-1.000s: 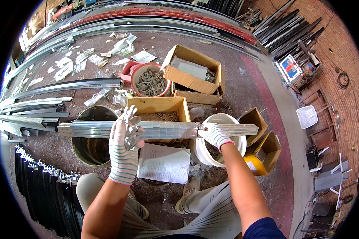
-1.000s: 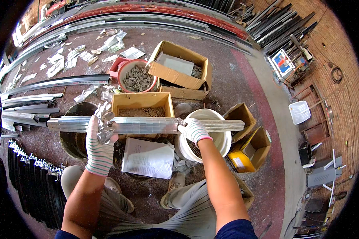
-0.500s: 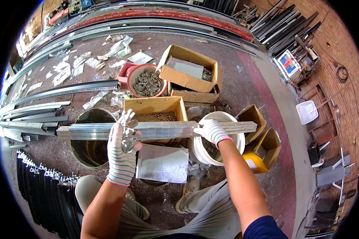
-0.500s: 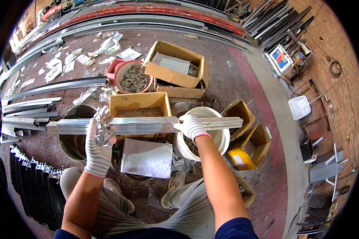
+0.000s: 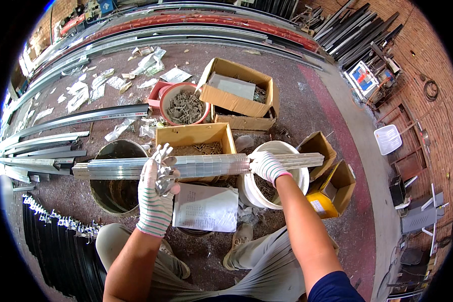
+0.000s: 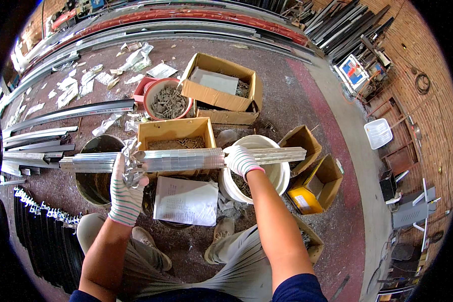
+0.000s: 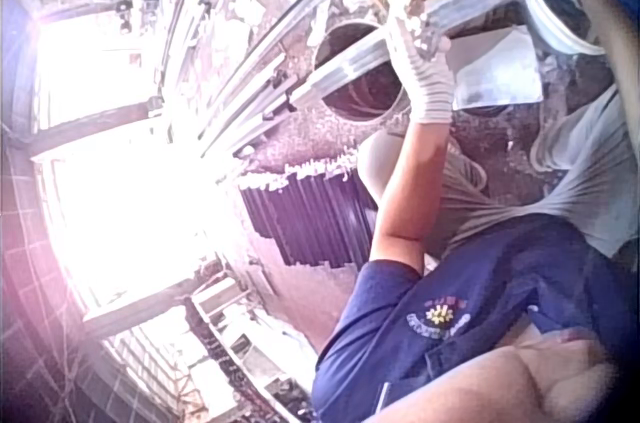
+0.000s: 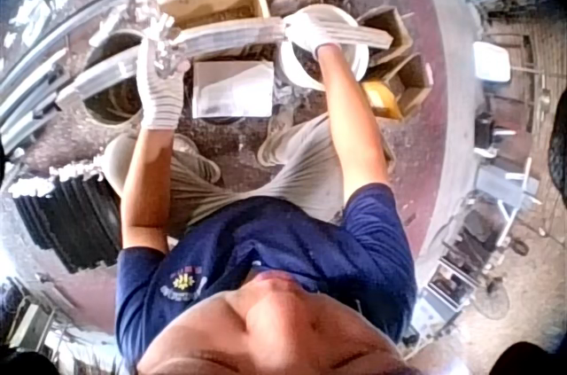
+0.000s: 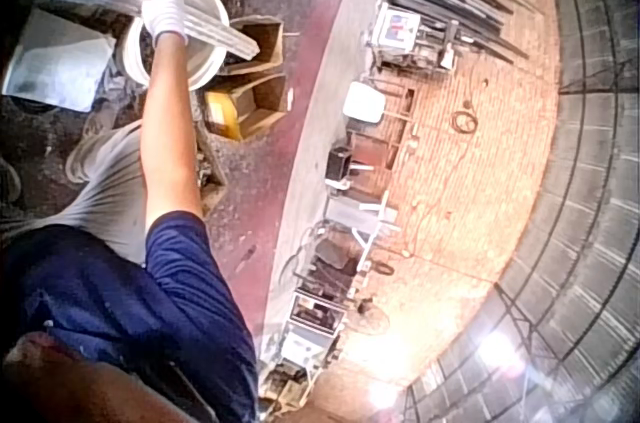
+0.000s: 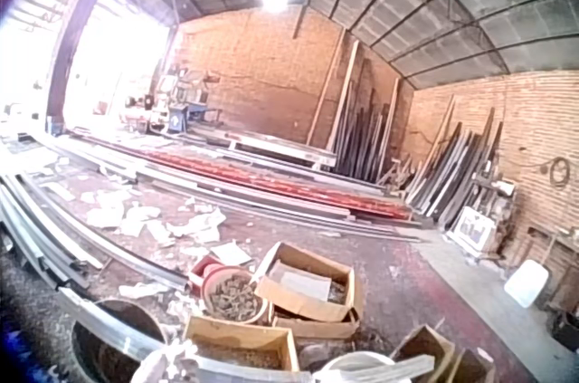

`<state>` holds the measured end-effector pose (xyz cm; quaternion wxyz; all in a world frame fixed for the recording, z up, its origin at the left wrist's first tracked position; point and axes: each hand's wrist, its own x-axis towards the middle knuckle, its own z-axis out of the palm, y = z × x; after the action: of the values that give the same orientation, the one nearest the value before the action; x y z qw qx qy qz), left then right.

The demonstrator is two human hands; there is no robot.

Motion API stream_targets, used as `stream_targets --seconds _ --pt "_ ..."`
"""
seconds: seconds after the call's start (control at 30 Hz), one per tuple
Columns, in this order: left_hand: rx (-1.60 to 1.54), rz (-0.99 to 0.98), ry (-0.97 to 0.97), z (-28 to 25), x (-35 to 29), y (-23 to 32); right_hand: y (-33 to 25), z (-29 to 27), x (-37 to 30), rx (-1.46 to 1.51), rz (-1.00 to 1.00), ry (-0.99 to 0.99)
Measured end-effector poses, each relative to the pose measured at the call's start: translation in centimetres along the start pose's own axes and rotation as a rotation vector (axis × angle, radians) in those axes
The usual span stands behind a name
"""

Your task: The person sits on the floor and assembles metal profiles by inserting small metal connectors into the grooves of the profiles. They repeatedly pick up connectors from a box and fit them into the profiles, occasionally adjusting the position of the profiles.

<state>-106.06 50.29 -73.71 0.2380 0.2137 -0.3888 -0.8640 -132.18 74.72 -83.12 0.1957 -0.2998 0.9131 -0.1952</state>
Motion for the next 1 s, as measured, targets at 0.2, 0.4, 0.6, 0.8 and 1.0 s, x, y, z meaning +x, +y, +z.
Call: stream_targets --seconds 0.2,0.4,0.6,0.8,1.0 --pt "-0.155 -0.176 -0.01 0.4 -0.1 -0.1 1.7 -0.6 0.4 -0.223 0.005 0.107" --pt "-0.432 -0.447 -0.201 -0.3 0.0 -1.1 -10.2 -0.8 -3.1 0.666 -0.211 0.197" --pt "-0.459 -0.606 -0.229 0.2 -0.6 -1.9 -16.8 -1.5 -7.5 0.805 -0.441 0.054" --pt "-0.481 -0.69 -0.345 -0.3 -0.5 -2.8 -16.9 -2.6 -8.0 0.577 -0.511 0.079" --pt "-0.338 -0.633 -0.316 0.0 -0.6 -2.5 -17.7 -2.9 -9.0 0.397 -0.702 0.391"
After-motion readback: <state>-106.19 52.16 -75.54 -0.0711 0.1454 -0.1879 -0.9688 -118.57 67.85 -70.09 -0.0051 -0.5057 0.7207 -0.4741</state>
